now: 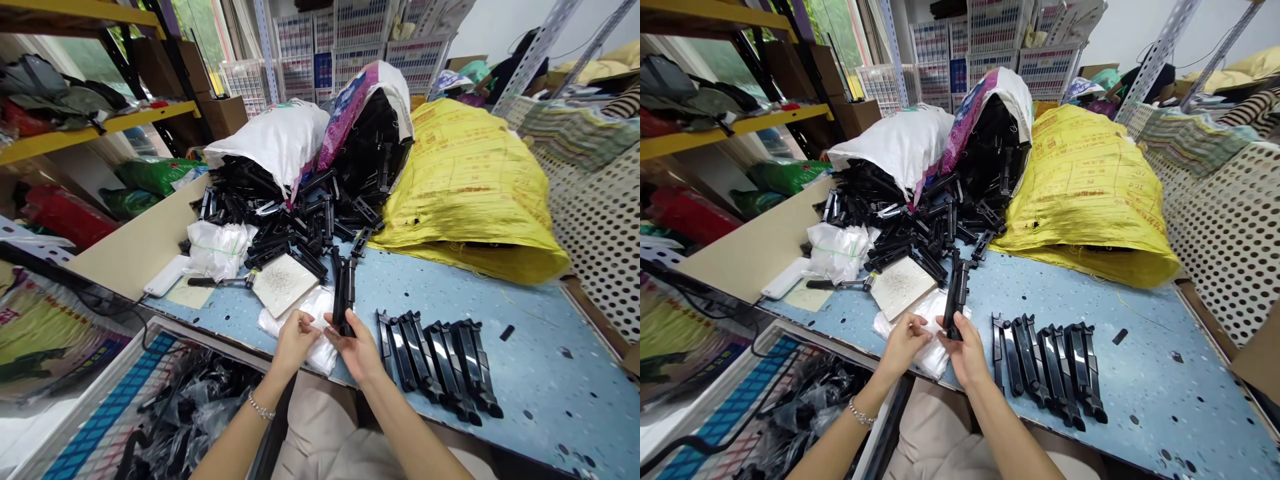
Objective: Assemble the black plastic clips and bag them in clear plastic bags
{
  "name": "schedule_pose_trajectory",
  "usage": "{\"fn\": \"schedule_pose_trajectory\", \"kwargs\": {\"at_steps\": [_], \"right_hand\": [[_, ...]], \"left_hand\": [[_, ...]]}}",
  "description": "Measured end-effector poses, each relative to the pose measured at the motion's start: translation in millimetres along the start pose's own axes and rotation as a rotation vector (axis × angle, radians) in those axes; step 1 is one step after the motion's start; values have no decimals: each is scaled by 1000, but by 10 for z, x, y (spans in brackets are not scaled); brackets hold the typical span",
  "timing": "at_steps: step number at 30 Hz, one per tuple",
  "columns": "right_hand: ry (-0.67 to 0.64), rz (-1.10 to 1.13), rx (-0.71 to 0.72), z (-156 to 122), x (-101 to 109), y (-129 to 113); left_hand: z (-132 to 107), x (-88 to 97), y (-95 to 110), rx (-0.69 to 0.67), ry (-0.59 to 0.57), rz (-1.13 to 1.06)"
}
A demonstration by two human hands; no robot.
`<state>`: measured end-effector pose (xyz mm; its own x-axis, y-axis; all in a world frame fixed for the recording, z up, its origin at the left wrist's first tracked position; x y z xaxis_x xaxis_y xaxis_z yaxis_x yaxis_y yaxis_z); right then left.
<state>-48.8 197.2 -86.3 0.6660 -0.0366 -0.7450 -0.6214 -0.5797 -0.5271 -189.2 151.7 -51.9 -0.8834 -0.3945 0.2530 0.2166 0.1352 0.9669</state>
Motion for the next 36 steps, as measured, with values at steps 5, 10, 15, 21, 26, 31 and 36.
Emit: {"fn": "schedule_pose_trajectory", "kwargs": {"at_steps": [5, 10, 15, 21, 26, 31, 36], "right_hand": [[24, -29, 54, 50, 114, -1], [9, -22, 32, -82, 90, -72], [-89, 107, -71, -229, -95, -50], [36, 25, -28, -89, 35, 64], [-116, -22, -122, -384, 34, -39], [-350, 201, -716, -1060, 161, 498], [-440, 446, -899, -1061, 63, 762]], "left_hand": [[-39, 307, 490, -168, 26, 129], [-38, 317, 572, -216, 1, 223], [-40, 152, 346, -159, -11, 179], [-133, -24, 494, -309, -124, 719], [-66, -9, 403, -273, -132, 773], [-47, 13, 294, -290, -200, 542], [-312, -103, 487, -425, -274, 492]]}}
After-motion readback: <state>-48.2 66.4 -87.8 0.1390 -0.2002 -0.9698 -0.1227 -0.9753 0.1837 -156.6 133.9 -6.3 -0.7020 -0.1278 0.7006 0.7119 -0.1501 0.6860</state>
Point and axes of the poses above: each hand's wrist, its own z-axis towards the middle knuckle, its own x-axis out of the back of the hand, y = z × x, the point moved 10 cm from there along z, towards the middle knuckle, and after that the axes turned 1 degree about z, right-handed, at the moved point
